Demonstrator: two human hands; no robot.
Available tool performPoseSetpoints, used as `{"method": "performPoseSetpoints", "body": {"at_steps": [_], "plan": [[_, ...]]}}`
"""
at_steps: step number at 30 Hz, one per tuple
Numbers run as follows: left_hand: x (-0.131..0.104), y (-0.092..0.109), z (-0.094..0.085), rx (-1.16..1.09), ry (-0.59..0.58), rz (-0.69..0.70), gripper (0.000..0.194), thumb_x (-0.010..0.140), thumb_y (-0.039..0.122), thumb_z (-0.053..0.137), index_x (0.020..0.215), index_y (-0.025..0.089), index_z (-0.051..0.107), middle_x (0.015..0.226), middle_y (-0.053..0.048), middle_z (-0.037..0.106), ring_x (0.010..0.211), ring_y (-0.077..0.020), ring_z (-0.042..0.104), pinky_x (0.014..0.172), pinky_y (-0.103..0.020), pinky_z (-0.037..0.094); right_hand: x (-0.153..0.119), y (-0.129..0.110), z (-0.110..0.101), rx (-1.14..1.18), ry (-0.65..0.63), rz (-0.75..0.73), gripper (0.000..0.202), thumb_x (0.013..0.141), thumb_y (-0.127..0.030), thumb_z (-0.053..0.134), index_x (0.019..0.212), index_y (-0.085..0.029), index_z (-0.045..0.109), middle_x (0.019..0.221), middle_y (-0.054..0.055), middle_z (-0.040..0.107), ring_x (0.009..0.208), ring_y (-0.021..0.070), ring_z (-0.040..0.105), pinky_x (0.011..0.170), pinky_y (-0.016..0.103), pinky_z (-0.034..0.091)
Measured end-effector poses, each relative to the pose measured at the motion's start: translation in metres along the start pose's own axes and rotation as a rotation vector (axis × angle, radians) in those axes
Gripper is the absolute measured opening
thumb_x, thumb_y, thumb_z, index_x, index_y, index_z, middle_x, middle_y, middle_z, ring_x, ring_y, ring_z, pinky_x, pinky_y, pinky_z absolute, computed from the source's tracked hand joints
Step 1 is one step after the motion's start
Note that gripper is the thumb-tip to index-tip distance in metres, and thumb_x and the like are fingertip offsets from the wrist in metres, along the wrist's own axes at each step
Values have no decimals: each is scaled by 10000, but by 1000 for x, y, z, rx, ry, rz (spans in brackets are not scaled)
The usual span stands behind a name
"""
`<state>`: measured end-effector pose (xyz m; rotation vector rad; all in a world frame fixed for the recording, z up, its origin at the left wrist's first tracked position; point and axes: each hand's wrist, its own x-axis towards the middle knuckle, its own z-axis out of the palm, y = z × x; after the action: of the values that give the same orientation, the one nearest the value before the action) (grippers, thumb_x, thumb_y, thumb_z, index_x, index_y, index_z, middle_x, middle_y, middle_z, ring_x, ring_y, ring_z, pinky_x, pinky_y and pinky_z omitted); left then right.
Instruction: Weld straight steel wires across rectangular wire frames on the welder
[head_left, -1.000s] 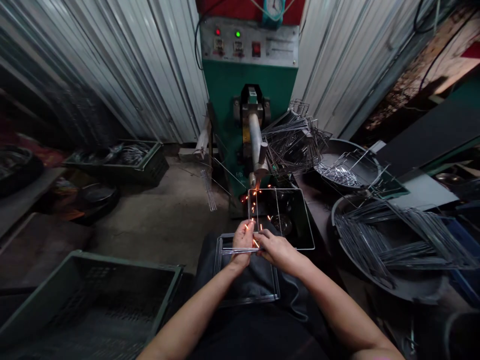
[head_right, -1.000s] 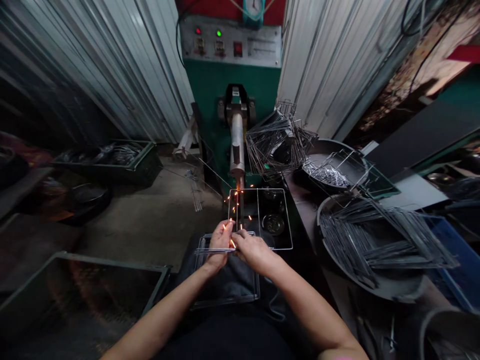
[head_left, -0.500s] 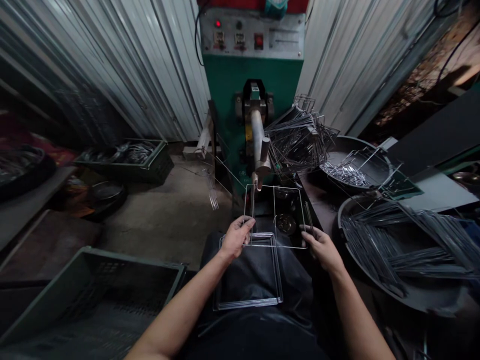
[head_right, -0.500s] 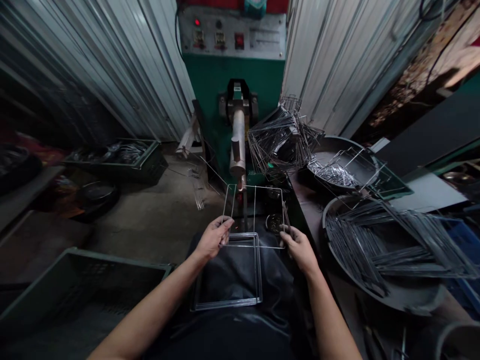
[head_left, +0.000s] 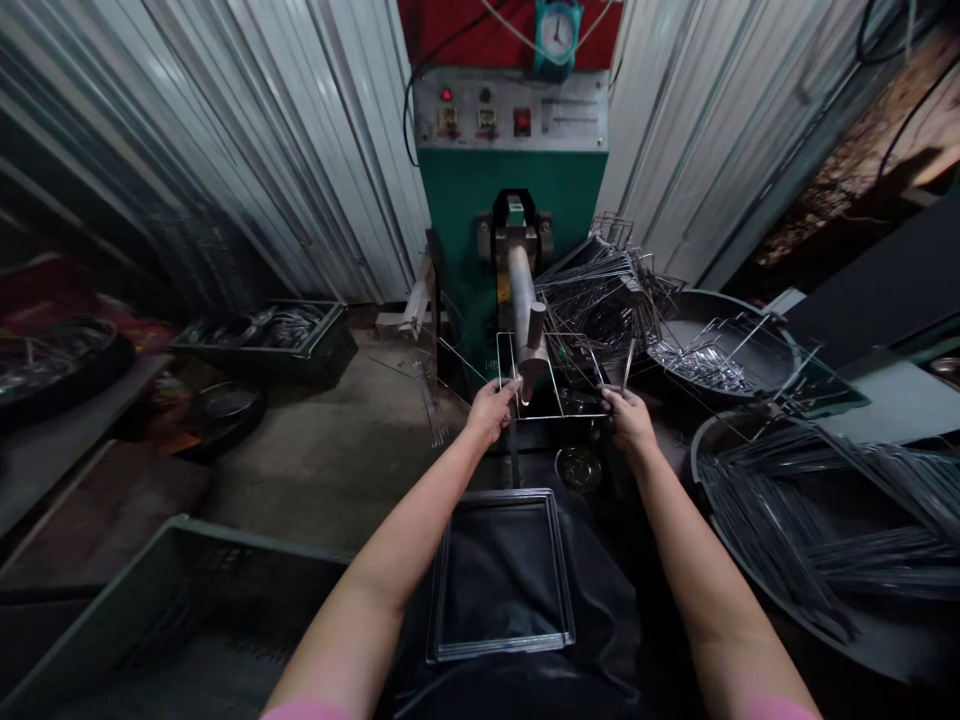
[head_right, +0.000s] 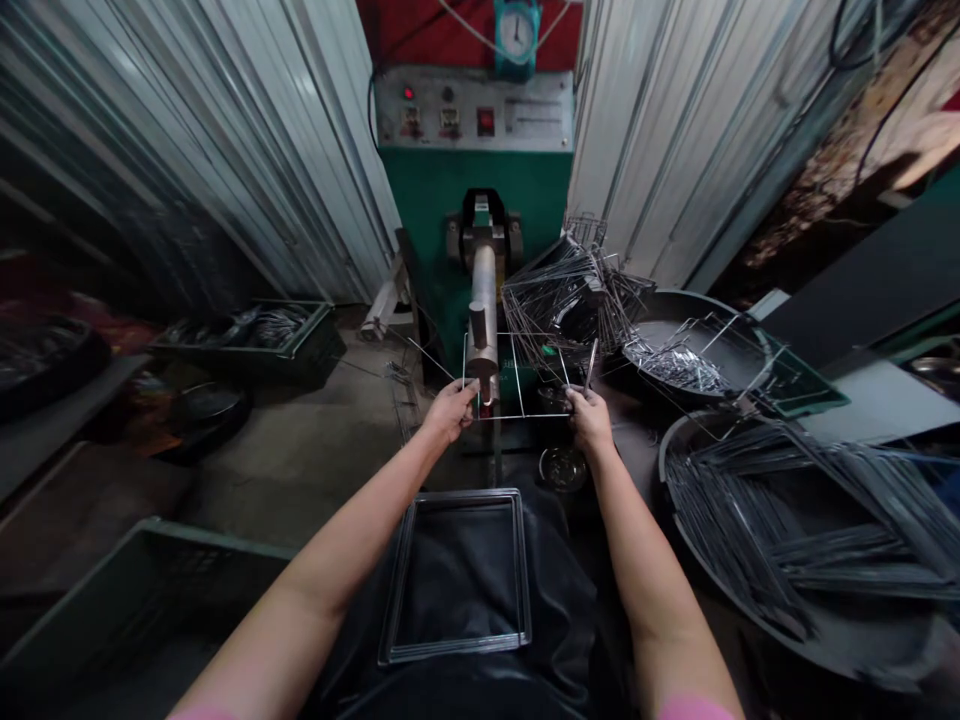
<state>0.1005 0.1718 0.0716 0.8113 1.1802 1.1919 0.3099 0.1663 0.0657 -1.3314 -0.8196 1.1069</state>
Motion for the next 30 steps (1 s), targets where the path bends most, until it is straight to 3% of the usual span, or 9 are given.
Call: {"method": "performPoseSetpoints", "body": {"at_steps": [9,30], "plan": [[17,4,6,-32,11,32,178,672,307,574,709,174,462,401,113,347,258,-13,253,288,-138,131,23,-10,4,-33,-3,3,212,615,-276,642,744,-123,570,419,-81,414,302,20,292,274,137,199],[31,4,15,-32,55,33,172,653,292,567,681,165,454,384,101,367,263,-20,283,300,-140,164,30,-11,5,-37,-2,-5,124,629,-215,590,701,-125,541,415,-82,417,297,20,303,282,138,195]]}}
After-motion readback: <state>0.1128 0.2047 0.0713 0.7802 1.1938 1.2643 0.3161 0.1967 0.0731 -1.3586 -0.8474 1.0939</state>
